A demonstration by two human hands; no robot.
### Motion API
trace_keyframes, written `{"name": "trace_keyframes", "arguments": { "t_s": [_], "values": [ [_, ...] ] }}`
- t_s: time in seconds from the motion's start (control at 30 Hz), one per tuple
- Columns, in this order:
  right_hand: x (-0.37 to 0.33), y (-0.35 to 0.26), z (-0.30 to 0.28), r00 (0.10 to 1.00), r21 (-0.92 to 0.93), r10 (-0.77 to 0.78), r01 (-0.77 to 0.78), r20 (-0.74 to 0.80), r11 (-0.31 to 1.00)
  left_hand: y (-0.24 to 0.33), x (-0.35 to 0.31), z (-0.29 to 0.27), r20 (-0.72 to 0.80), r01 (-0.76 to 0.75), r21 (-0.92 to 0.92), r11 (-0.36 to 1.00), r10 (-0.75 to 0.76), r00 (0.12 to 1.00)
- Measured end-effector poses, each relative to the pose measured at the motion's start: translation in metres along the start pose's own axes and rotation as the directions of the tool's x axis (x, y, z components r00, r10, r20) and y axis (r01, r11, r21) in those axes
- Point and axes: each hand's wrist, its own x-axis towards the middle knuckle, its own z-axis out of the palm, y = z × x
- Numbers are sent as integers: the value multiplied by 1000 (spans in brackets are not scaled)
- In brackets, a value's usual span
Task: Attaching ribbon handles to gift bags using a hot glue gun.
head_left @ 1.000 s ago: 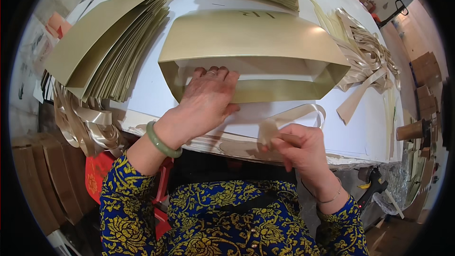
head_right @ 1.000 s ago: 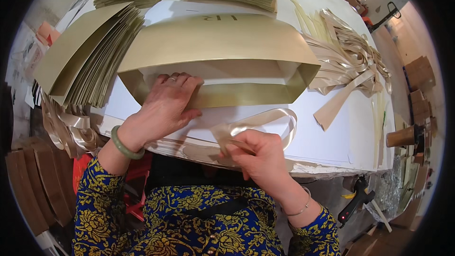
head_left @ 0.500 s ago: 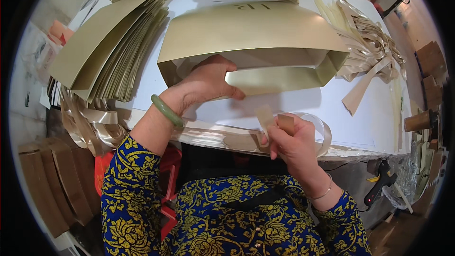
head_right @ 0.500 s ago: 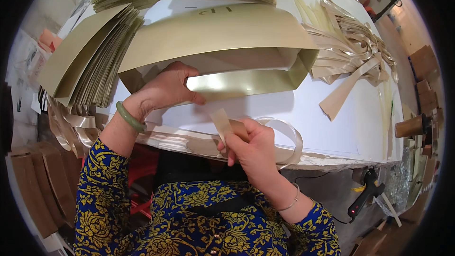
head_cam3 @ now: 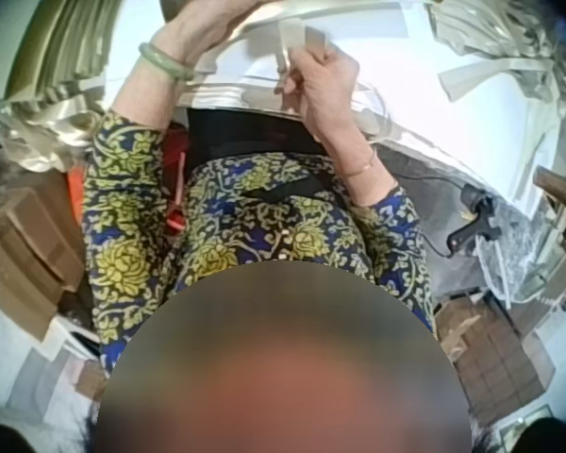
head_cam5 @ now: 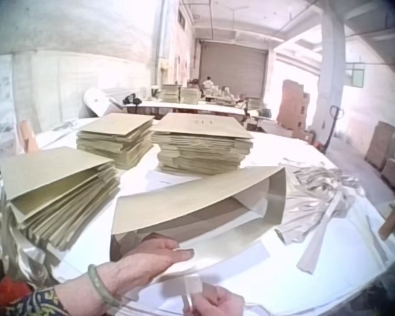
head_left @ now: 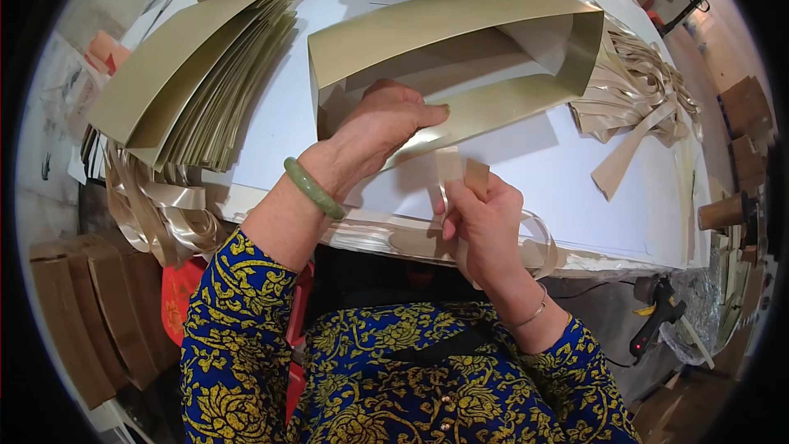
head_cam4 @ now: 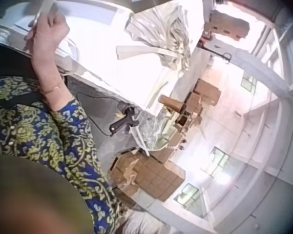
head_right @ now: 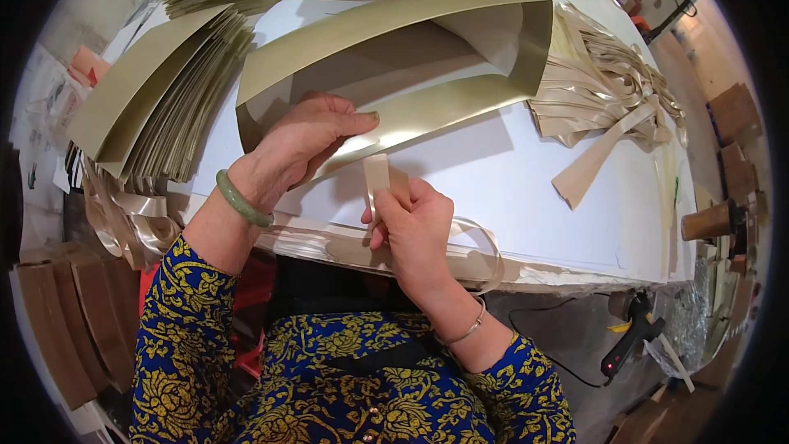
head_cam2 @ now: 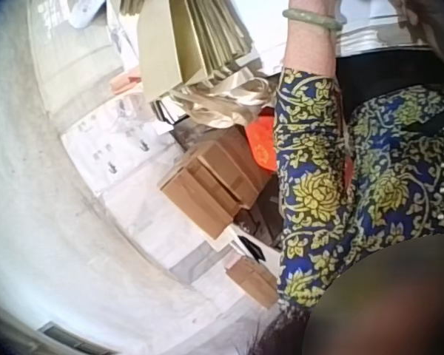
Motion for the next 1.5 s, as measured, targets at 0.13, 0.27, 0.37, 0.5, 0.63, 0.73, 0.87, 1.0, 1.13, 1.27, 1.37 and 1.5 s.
{"name": "trace_keyframes", "arguments": {
  "t_s": [0.13,0.27,0.37,0.5,0.63,0.73,0.87,1.0,1.13,1.27,1.37,1.5],
  "values": [
    [1,0,2,1000,30,-15,15,-11,999,-5,1,4,-9,-5,-62,998,4,1000],
    [1,-1,2,1000,12,5,-5,-5,1000,-14,3,4,-64,-29,-72,997,25,998],
    [2,-1,3,1000,-14,4,-4,-3,1000,-17,3,4,-61,-30,-51,998,27,998],
    [6,-2,7,1000,-25,-2,2,-10,1000,-16,2,6,-67,16,-35,999,-18,998],
    [10,-3,9,999,-4,3,-3,-36,1000,-14,0,5,-15,-23,12,1000,24,1000],
    [11,-1,10,998,-27,-3,2,-60,1000,-14,0,5,-30,-47,25,999,48,998],
    [13,2,12,997,-33,-9,6,-82,999,-15,-2,7,-45,-20,25,1000,21,999],
    [12,0,10,997,-67,11,-16,-74,998,-16,-2,12,-68,-35,-11,999,34,997],
    [12,-5,8,999,-80,37,-40,-35,996,-17,-2,9,-15,-16,14,1000,16,1000],
    [12,-5,9,999,-101,21,-25,-45,995,-22,1,9,-40,-59,59,997,61,997],
    [13,-4,9,998,-103,8,-14,-57,995,-26,2,9,-50,-79,190,979,90,995],
    [14,-5,8,996,-87,26,-33,-81,996,-28,2,10,-23,-146,336,930,163,986]
  ]
}}
